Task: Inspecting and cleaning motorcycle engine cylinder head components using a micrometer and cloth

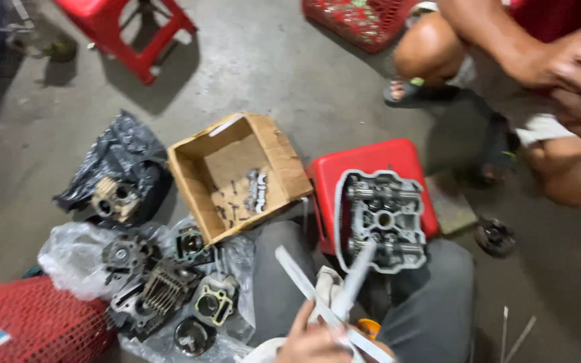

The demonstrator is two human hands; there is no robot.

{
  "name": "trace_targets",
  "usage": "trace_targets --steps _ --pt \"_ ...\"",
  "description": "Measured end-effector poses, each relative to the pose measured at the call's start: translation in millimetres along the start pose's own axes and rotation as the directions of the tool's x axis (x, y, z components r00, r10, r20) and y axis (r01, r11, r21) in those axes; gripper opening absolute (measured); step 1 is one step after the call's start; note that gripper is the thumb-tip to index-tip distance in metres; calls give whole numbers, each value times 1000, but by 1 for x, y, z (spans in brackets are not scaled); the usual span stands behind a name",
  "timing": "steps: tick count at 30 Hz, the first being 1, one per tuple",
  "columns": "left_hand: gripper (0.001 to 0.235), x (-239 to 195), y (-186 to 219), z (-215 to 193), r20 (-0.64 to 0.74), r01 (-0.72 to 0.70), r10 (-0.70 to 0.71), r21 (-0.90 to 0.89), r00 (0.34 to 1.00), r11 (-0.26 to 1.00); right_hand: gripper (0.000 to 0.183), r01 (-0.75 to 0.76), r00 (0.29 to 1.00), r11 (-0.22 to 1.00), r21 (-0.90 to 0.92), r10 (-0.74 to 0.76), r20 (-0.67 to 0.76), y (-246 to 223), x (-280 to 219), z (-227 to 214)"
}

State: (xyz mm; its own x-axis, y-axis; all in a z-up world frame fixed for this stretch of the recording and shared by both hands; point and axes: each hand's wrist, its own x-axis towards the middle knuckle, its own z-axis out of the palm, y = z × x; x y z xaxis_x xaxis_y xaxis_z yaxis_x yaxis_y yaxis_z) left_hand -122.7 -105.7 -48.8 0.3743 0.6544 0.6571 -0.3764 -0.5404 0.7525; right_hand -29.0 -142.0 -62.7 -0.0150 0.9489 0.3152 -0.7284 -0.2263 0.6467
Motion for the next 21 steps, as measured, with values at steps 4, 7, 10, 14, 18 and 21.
trace_targets --steps 4,7,10,14,18,21 --pt "18 -14 34 46 -293 305 -158 570 943 763 50 -586 573 458 -668 -349 -741 20 41 160" --pt "17 51 62 35 -68 60 -12 772 998 633 66 -435 715 617 -656 -206 -668 29 59 181" --pt "15 89 84 27 168 -51 -126 772 978 634 88 -386 903 416 -823 -11 -429 32 73 196" --pt "32 41 64 10 50 35 -92 665 995 746 93 -428 858 330 -842 -145 -493 26 65 198" --pt "21 37 51 -16 -113 78 -19 549 993 832 99 -411 806 417 -811 -250 -537 5 43 195" --pt "27 50 55 -19 -261 144 31 621 965 770 107 -398 871 464 -791 -81 -485 -13 29 190"
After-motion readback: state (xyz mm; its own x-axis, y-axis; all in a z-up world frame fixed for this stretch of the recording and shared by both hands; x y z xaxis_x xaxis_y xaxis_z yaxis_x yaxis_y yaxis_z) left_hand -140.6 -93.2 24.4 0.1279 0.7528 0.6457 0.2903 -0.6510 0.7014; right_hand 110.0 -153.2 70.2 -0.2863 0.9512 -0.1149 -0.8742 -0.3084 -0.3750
